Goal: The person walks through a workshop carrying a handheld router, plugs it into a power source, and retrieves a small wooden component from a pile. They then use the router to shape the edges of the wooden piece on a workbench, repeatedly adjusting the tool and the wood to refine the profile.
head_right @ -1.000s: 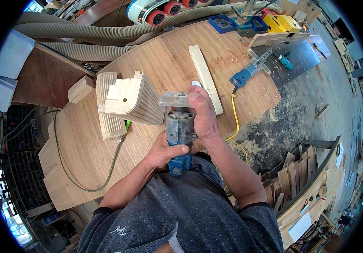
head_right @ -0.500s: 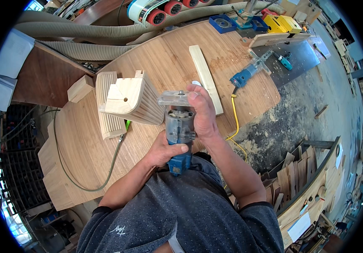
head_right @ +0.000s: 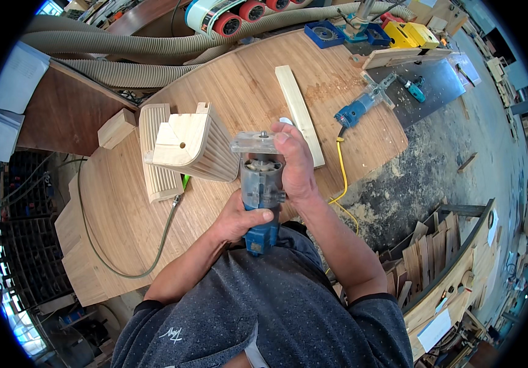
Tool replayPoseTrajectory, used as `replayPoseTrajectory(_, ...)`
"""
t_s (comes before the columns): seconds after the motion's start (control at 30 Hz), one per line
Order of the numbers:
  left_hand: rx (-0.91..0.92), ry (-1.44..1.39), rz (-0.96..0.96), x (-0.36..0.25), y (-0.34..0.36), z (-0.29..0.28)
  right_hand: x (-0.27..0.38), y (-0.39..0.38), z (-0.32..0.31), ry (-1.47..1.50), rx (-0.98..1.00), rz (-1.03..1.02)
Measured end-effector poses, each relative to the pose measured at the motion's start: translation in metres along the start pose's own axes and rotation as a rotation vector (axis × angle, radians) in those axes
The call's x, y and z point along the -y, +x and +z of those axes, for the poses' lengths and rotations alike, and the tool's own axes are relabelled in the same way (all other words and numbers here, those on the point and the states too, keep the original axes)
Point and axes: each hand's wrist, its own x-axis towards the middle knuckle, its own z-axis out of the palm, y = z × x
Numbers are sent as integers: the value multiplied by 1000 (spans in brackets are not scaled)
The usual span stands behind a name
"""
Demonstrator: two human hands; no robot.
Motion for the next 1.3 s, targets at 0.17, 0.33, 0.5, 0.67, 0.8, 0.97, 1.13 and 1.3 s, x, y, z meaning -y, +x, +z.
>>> replayPoseTrajectory(0.17, -14, -2, 5, 0, -1, 1, 4, -3, 5, 5, 25, 17)
replayPoseTrajectory(0.33, -26, -3, 10, 0, -1, 2, -8, 3, -3, -4, -22, -41)
replayPoseTrajectory(0.5, -44, 13, -8, -2, -2, 3, -3, -1, 6, -43, -29, -26)
replayPoseTrajectory(0.67, -61, -5, 0, 0, -2, 5, 4, -6, 14, -50, -53, 6)
replayPoseTrajectory(0.8, -67, -19, 2, 0, -1, 7, 3, -6, 12, -86, -99, -8)
replayPoseTrajectory(0.97, -80, -14, 4, -1, -2, 8, -5, -2, 1, -109, -83, -23)
replayPoseTrajectory(1.13, -77, -11, 6, 1, -2, 7, -4, -3, 3, -126, -73, -32)
replayPoseTrajectory(1.3, -86, 1, 21, -1, -2, 9, -2, -4, 4, -135, -72, -26)
